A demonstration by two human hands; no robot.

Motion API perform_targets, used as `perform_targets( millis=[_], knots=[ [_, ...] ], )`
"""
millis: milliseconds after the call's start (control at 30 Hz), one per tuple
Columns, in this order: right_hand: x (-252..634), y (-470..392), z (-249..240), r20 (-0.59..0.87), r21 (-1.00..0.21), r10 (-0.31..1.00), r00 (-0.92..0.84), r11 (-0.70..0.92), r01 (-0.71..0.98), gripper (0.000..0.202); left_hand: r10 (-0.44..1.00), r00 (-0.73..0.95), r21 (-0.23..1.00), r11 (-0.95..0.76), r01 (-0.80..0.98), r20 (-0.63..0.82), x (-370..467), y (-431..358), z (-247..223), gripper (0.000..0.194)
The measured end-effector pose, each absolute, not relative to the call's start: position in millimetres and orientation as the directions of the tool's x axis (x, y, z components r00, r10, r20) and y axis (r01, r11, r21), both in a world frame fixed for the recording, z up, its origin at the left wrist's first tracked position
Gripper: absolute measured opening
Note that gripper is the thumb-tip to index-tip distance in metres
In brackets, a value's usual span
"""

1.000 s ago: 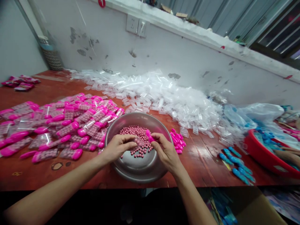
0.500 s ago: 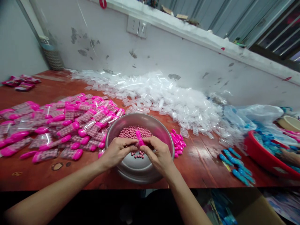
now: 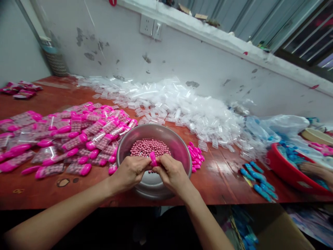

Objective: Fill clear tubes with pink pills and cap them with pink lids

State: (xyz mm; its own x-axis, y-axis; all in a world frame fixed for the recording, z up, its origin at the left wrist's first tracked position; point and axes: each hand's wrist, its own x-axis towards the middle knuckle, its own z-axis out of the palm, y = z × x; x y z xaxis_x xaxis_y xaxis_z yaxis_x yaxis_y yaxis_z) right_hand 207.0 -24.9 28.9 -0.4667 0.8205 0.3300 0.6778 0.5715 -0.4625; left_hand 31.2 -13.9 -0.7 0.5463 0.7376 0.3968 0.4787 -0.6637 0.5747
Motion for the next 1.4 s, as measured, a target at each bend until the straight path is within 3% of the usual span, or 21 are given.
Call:
perform_targets(
  millis=[167,300,400,467,600,733,867,933,1133,1267,1400],
  knots=[
    [209.9,-26.2,24.9,0.325,-0.429,0.785,-0.527,0.619,0.658,0.011,0.689,0.61,0.506,-0.715,0.483,0.391,30.4,-12.1,-3.2,0.02],
    [211.0,-28.2,31.1,0.312,-0.317,0.779,-0.544,0.625,0.713,0.005,0.728,0.581,0.683,-0.633,0.364,0.365,29.6,-9.0,-1.4,0.018],
    [209.4,-25.8,52.0,0.274,-0.129,0.742,-0.612,0.659,0.741,0.046,0.759,0.588,0.829,-0.499,0.252,0.279,30.6,-6.4,3.4,0.018],
    [206.8,-22.2,68.1,0.205,-0.002,0.68,-0.704,0.72,0.694,0.062,0.765,0.603,0.889,-0.415,0.192,0.227,31.6,-4.9,5.8,0.019],
    [203.9,-14.3,81.3,0.131,0.128,0.642,-0.755,0.745,0.655,0.05,0.81,0.558,0.968,-0.248,0.05,0.179,31.4,-0.9,7.5,0.02],
    [204.0,-15.4,61.3,0.284,0.093,0.736,-0.615,0.617,0.781,0.046,0.869,0.479,0.991,-0.082,-0.102,0.121,30.3,5.4,10.2,0.017],
    [194.0,-22.1,32.8,0.385,0.062,0.783,-0.489,0.507,0.86,0.08,0.925,0.38,0.991,0.055,-0.126,-0.003,31.5,9.0,11.5,0.017],
    [186.7,-21.9,22.6,0.429,0.079,0.792,-0.434,0.445,0.892,0.086,0.934,0.357,0.99,0.078,-0.12,-0.03,32.2,9.0,11.3,0.019],
    [179.1,-8.8,8.2,0.562,0.105,0.722,-0.403,0.422,0.901,0.057,0.929,0.354,0.981,0.156,-0.116,-0.106,31.5,7.0,15.3,0.018],
    [182.0,-4.2,4.8,0.625,0.104,0.655,-0.425,0.469,0.877,0.054,0.934,0.347,0.981,0.14,-0.134,-0.086,30.1,7.5,15.6,0.017],
    [178.7,-2.2,2.4,0.601,0.034,0.692,-0.401,0.479,0.877,0.056,0.939,0.333,0.967,0.155,-0.204,-0.081,33.9,9.0,12.0,0.016]
  ],
)
